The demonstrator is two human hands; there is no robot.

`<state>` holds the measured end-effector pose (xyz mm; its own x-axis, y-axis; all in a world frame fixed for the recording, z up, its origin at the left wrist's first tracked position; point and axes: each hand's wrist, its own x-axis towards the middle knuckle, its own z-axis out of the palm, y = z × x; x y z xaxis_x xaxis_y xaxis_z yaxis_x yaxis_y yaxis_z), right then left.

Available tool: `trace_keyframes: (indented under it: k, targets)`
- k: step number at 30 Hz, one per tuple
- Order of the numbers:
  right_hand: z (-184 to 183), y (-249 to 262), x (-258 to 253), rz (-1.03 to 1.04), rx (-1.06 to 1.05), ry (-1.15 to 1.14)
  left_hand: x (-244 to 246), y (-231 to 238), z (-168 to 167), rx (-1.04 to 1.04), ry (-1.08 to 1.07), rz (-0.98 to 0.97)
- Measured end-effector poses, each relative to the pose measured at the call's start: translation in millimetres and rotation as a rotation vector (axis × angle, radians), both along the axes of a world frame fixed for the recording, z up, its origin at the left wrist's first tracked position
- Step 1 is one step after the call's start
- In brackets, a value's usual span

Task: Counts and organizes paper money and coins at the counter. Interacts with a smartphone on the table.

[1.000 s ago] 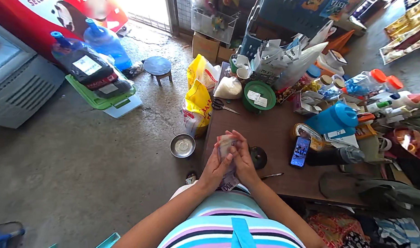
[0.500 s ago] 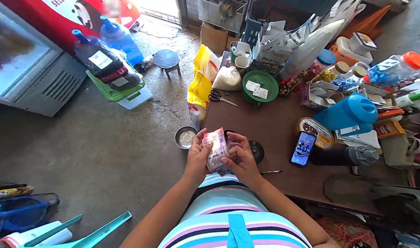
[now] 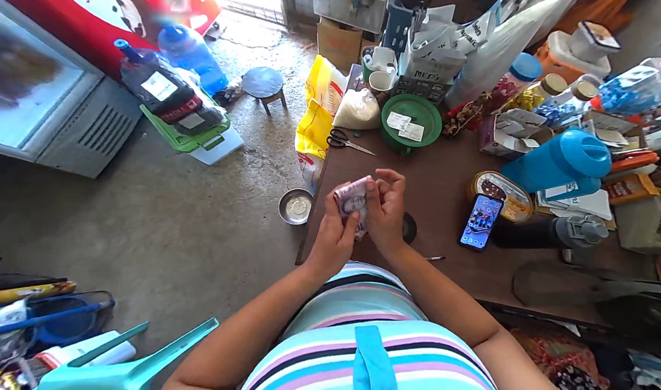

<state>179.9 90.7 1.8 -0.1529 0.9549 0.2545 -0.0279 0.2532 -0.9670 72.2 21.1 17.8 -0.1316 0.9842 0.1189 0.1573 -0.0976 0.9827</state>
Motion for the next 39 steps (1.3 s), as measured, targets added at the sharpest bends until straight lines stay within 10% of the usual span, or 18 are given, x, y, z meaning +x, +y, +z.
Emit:
trace_keyframes:
  k: [10, 25, 32, 39]
  targets:
    - [-24.1, 13.7, 77.1, 0.027, -0.258, -0.205, -27.7, 28.3, 0.8, -0.170, -0.132, -0.035]
    - [-110.7, 7.4, 105.9, 0.215, -0.496, -1.286, 16.9, 62.6, -41.9, -0.500, 1.276, -0.372]
    - [-126.9, 10.6, 113.4, 0.186, -0.377, -1.287, 1.6, 42.2, -49.7, -0.293, 1.213, -0.330]
    - [-70.1, 18.1, 101.4, 0.008, -0.168, -0.862, -49.9, 17.1, -67.5, -0.122, 0.519, 0.017]
